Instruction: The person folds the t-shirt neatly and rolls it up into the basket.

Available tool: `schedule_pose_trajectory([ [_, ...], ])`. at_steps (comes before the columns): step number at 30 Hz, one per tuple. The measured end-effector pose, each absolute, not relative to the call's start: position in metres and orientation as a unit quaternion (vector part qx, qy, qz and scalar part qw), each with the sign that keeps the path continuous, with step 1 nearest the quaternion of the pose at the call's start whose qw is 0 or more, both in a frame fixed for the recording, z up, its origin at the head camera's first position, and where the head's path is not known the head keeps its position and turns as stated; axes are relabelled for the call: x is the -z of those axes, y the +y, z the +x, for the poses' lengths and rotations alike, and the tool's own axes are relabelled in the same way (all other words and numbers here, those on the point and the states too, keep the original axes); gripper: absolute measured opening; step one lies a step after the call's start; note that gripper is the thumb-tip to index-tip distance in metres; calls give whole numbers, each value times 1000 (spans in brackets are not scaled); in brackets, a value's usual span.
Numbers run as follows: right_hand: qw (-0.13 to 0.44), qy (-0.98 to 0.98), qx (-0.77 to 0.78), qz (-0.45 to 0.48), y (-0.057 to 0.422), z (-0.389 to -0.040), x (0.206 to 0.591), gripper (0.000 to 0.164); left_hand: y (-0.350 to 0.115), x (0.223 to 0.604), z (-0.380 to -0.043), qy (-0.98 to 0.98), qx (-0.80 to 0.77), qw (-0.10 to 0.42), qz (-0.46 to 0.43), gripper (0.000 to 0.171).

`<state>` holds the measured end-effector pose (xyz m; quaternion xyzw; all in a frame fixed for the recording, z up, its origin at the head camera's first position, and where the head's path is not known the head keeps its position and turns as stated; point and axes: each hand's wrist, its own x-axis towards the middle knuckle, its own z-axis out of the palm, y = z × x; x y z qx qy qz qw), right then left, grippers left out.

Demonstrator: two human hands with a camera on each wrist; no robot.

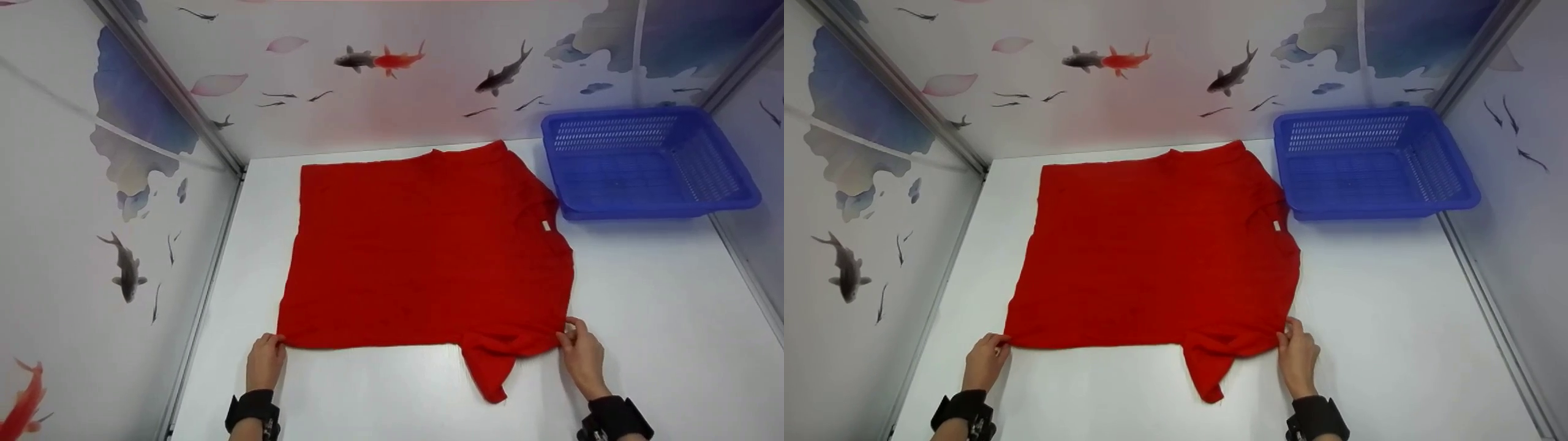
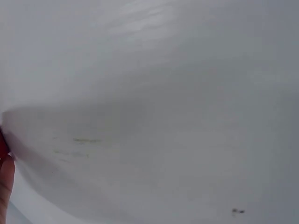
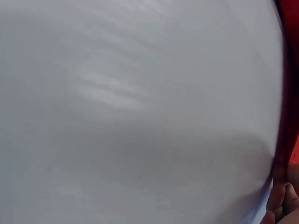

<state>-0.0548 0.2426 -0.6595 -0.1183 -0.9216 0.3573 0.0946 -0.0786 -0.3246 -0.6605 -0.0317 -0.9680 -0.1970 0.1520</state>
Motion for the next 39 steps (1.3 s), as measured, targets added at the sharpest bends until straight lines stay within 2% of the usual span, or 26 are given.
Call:
schedule_pose_trajectory([
  [7, 62, -909, -379, -164, 244, -55, 650, 20, -325, 651, -85, -963, 222, 154, -6, 12],
  [12, 40, -873, -430, -225, 246, -59, 634, 31, -326, 636, -101, -956, 242, 169, 11, 9],
  [20, 5, -814, -504, -289, 248, -83, 610, 45, -326, 608, -149, -945, 265, 188, 17, 6],
  [32, -7, -739, -587, -330, 252, -134, 608, 52, -319, 596, -214, -936, 318, 118, 95, 13],
  [39, 7, -712, -601, -363, 247, -165, 606, 43, -313, 595, -239, -925, 344, 78, 141, 18],
])
